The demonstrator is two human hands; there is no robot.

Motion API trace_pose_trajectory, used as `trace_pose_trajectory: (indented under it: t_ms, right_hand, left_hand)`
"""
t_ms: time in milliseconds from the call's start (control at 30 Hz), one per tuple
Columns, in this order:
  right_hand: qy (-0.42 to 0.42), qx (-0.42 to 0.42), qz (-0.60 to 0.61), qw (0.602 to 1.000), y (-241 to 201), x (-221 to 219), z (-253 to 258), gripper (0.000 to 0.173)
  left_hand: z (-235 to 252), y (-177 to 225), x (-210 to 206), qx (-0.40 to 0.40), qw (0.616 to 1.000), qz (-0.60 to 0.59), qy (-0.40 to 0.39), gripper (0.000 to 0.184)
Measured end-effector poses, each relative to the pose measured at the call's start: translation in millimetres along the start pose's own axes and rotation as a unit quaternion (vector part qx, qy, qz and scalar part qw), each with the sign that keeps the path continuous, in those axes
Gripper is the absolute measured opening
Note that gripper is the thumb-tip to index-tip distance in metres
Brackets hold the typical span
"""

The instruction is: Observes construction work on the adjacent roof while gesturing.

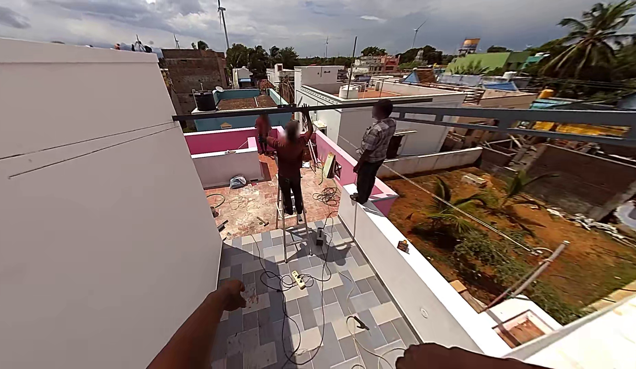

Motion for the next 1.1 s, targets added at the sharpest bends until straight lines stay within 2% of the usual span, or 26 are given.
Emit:
trace_pose_trajectory:
  t_ms: [200,300,367,433,467,533,567,633,700,767,800,867,933,967,1033,1100]
  right_hand:
    - [0.122,-0.007,-0.021,0.992,-20,75,-2,0.066]
    - [0.232,-0.023,-0.042,0.972,-19,98,-12,0.079]
    - [0.311,-0.057,-0.061,0.947,-16,130,-23,0.094]
    - [0.402,-0.093,-0.061,0.909,-9,176,-41,0.099]
    - [0.451,-0.112,-0.053,0.884,-3,199,-49,0.099]
    - [0.555,-0.138,-0.029,0.819,10,241,-65,0.103]
    - [0.599,-0.144,-0.024,0.787,12,258,-73,0.109]
    - [0.663,-0.131,-0.024,0.737,-5,283,-91,0.12]
    - [0.719,-0.086,-0.056,0.687,-47,295,-103,0.121]
    - [0.767,-0.014,-0.117,0.631,-98,295,-110,0.114]
    - [0.773,0.022,-0.147,0.617,-122,295,-113,0.109]
    - [0.757,0.073,-0.175,0.625,-151,293,-123,0.099]
    - [0.764,0.069,-0.192,0.612,-147,294,-130,0.102]
    - [0.771,0.048,-0.191,0.606,-131,298,-134,0.11]
    - [0.779,-0.019,-0.139,0.612,-79,309,-148,0.121]
    - [0.762,-0.133,-0.062,0.631,-12,317,-171,0.128]
  left_hand:
    - [-22,-10,10,0.034,0.999,0.002,0.018,0.065]
    - [-39,-34,14,0.055,0.998,-0.009,0.037,0.065]
    - [-54,-52,18,0.065,0.994,-0.011,0.09,0.069]
    - [-80,-60,30,0.088,0.977,0.001,0.195,0.078]
    - [-96,-60,40,0.098,0.959,0.002,0.266,0.084]
    - [-128,-52,65,0.099,0.896,-0.016,0.432,0.097]
    - [-143,-39,80,0.082,0.857,-0.021,0.508,0.105]
    - [-176,6,109,-0.006,0.773,0.008,0.634,0.123]
    - [-206,72,130,-0.099,0.696,0.071,0.707,0.132]
    - [-231,139,138,-0.171,0.632,0.115,0.747,0.127]
    - [-241,166,141,-0.201,0.604,0.137,0.759,0.12]
    - [-253,201,143,-0.243,0.562,0.173,0.772,0.105]
    - [-258,206,149,-0.245,0.557,0.178,0.773,0.101]
    - [-260,198,155,-0.226,0.565,0.167,0.776,0.105]
    - [-264,159,173,-0.154,0.605,0.115,0.772,0.123]
    - [-272,101,188,-0.058,0.656,0.02,0.753,0.141]
Point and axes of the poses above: each hand's wrist, its own z-axis towards the middle knuckle, its own x-axis out of the back of the hand, y = z × x, the point moved 5 cm from there along z, towards the middle knuckle, and after that the axes turned 1 degree about z, right-handed, at the moved point
